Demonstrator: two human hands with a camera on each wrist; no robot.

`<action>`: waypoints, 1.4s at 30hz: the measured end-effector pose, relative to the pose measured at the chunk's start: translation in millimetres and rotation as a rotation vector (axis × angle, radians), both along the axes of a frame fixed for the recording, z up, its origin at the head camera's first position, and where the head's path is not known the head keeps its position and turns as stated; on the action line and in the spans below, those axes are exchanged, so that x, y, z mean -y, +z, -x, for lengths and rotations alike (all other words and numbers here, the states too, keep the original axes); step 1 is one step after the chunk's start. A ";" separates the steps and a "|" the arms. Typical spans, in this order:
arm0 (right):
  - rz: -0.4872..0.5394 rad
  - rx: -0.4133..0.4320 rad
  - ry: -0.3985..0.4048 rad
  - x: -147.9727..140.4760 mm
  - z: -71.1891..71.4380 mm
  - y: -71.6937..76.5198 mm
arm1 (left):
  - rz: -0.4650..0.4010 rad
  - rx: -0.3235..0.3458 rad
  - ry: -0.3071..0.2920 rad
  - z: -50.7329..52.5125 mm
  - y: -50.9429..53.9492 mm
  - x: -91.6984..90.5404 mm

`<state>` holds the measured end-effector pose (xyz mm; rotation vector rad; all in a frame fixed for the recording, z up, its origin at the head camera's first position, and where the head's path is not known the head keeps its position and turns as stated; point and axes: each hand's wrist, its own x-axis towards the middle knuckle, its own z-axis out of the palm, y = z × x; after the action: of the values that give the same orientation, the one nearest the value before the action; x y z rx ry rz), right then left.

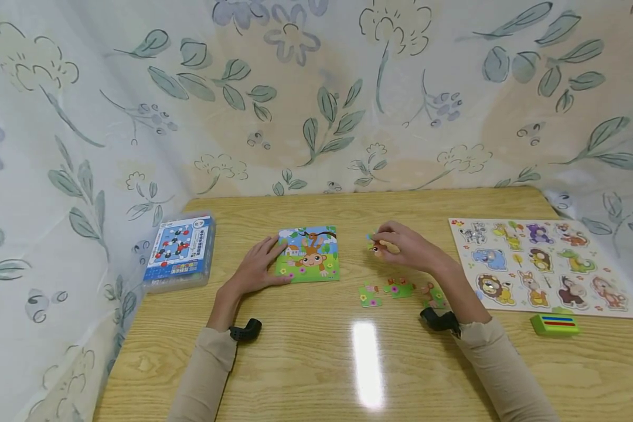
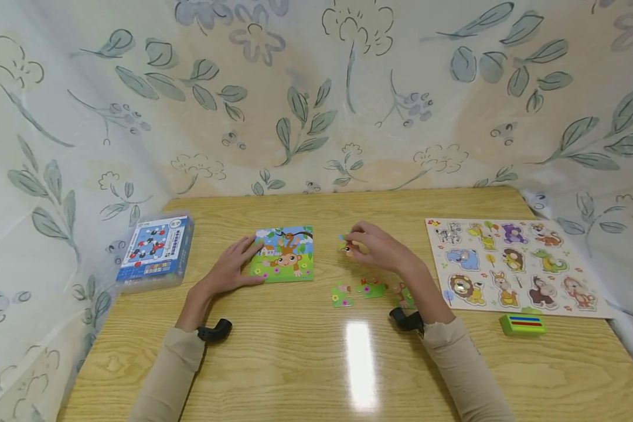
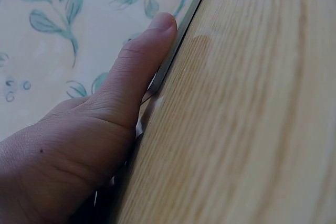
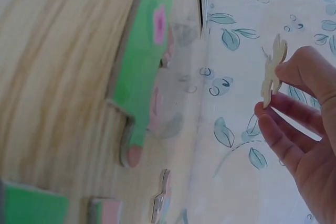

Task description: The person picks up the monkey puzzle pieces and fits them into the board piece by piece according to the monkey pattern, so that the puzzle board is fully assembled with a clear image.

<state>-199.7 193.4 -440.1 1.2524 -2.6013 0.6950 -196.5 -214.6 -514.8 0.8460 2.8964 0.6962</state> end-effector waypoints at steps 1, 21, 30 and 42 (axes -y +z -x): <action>0.003 -0.013 0.005 0.6 0.0 0.7 | 0.000 0.003 0.002 0.1 -0.2 0.0; 0.015 -0.097 0.025 4.2 -2.2 5.1 | 0.001 -0.024 -0.011 -1.5 0.2 -0.3; 0.048 -0.151 0.075 7.4 -1.7 2.4 | 0.005 -0.028 -0.017 -0.6 1.2 -0.3; 0.015 -0.156 0.097 18.7 -5.1 0.7 | 0.013 -0.011 -0.013 0.3 0.1 1.0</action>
<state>-194.7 174.7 -439.4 1.3771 -2.4200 0.6053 -196.9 -215.6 -514.8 0.8698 2.8991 0.6723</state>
